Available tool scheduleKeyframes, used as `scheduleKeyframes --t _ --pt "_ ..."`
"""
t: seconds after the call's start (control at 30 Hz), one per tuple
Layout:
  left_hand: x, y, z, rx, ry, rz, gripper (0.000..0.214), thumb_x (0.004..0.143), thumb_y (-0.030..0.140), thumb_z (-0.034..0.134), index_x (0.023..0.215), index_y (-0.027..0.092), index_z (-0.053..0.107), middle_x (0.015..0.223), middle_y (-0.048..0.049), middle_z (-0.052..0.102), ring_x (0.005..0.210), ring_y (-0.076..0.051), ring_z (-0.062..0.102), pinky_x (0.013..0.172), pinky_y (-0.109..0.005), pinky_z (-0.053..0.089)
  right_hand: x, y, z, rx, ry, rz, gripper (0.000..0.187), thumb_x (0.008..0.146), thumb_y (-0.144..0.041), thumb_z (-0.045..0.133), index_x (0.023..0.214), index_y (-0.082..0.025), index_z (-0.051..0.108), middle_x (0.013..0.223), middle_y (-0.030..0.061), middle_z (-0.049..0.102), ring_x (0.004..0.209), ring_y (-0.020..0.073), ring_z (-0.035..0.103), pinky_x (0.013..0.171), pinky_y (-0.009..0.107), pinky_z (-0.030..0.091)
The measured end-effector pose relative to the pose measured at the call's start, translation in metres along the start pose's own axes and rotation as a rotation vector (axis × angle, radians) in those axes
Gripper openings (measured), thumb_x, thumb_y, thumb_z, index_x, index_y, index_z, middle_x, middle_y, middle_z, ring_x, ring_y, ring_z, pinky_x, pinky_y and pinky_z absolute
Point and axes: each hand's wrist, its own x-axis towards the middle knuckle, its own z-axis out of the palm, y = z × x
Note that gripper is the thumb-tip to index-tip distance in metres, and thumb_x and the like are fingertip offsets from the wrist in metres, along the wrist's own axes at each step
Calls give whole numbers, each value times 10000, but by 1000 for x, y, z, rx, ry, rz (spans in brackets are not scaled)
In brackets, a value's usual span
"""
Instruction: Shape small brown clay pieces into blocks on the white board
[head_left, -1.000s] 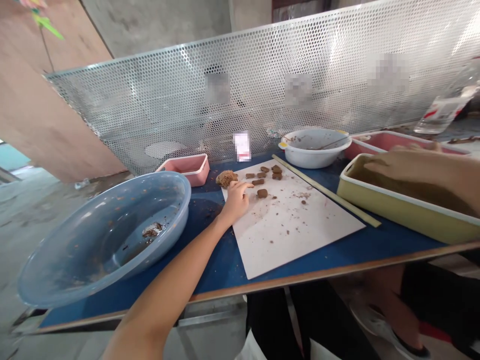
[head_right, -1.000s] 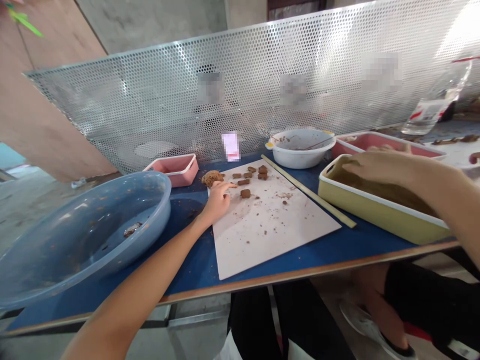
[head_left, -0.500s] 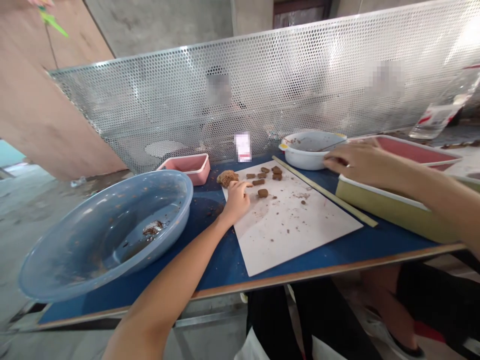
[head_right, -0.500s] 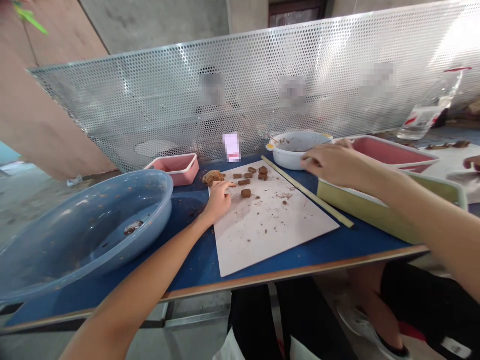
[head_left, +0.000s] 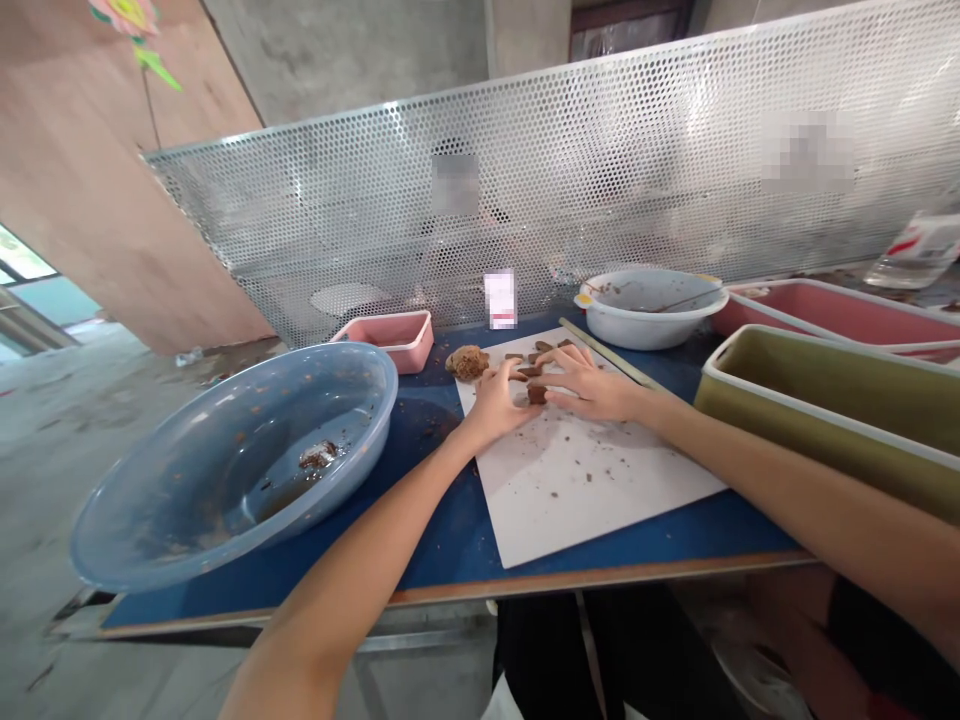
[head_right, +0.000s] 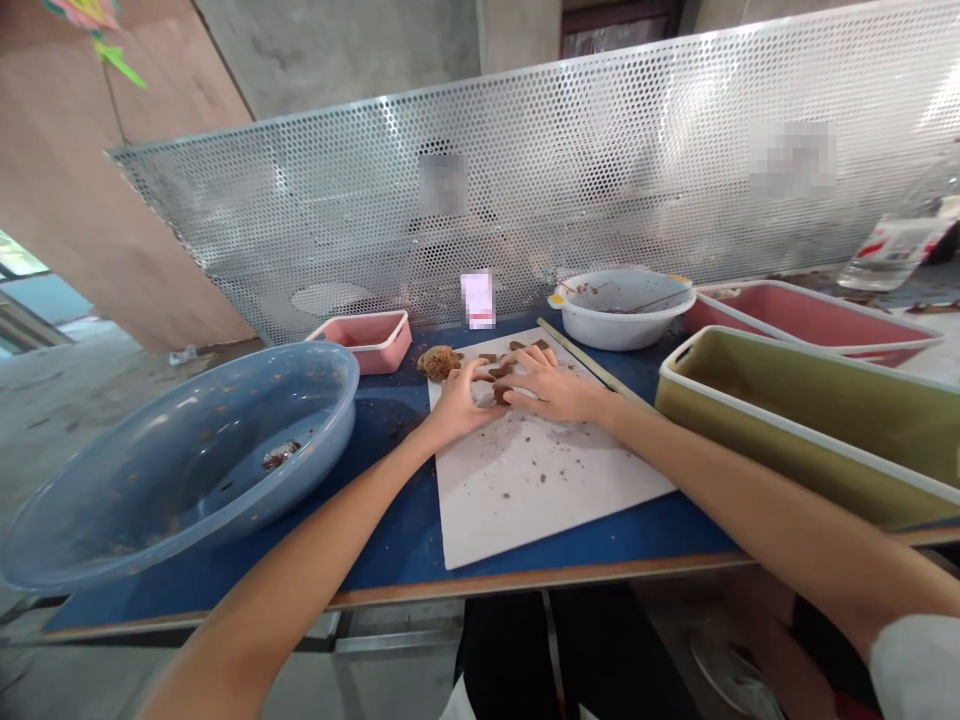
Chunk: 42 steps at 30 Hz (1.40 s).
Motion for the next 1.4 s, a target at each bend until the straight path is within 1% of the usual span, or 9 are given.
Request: scheduleKeyframes --t 0.1,0.23,0.33,0.6,0.8,0.97,1.07,1.23,1.4 --pt "4 5 5 16 6 -4 852 771 339 989 1502 223 567 1317 -158 813 1386 -445 646 1223 -667 428 -2 -5 0 14 -20 -17 604 1189 -622 272 1470 -361 740 1557 139 573 1430 402 506 1166 646 438" --pt "7 6 7 -24 14 19 733 834 212 915 1483 236 577 1253 -142 840 1356 -406 715 1205 -644 468 -1 -7 4 16 -36 -48 620 1192 -632 272 1537 -352 703 1593 143 553 1462 403 479 1183 664 424" --pt "8 6 7 -64 21 19 736 826 146 897 1480 224 567 1238 -141 851 1309 -382 762 1211 -630 479 0 -8 6 8 -41 -45 623 1192 -638 283 1560 -338 687 1616 149 537 1463 407 479 1179 664 427" --pt "9 4 7 -43 4 28 733 840 149 884 1499 203 569 1228 -147 852 1295 -390 758 1208 -644 477 -1 -10 3 1 -56 -55 607 1194 -620 285 1521 -336 710 1601 147 541 1434 400 496 1163 644 443" --pt "9 2 9 15 21 29 725 843 173 892 1498 222 585 1204 -124 858 1353 -420 687 1209 -669 450 0 -4 7 -21 -31 -35 598 1192 -600 302 1582 -340 673 1624 155 523 1470 416 462 1188 674 415" --pt "8 0 9 17 23 50 733 846 173 883 1513 231 584 1196 -124 850 1336 -415 685 1193 -657 467 1 -5 11 1 -65 -41 606 1193 -614 276 1484 -350 738 1581 145 538 1413 400 497 1163 654 439" --pt "8 -1 9 21 21 53 734 844 149 859 1518 229 580 1223 -125 848 1352 -418 671 1197 -653 464 3 -6 13 -24 -61 -19 639 1187 -635 267 1485 -327 741 1570 169 541 1409 422 490 1148 673 441" --pt "8 1 7 5 21 58 689 891 264 888 1507 228 581 1224 -133 846 1339 -406 676 1214 -649 450 2 -5 11 -35 -11 -3 628 1193 -613 259 1520 -332 716 1567 171 528 1435 417 469 1172 671 428" --pt "8 4 6 15 8 46 731 862 176 891 1516 205 567 1206 -130 847 1346 -394 672 1212 -616 451 2 -6 10 -22 -59 -37 613 1191 -630 287 1470 -335 746 1576 154 539 1432 411 482 1155 672 449"
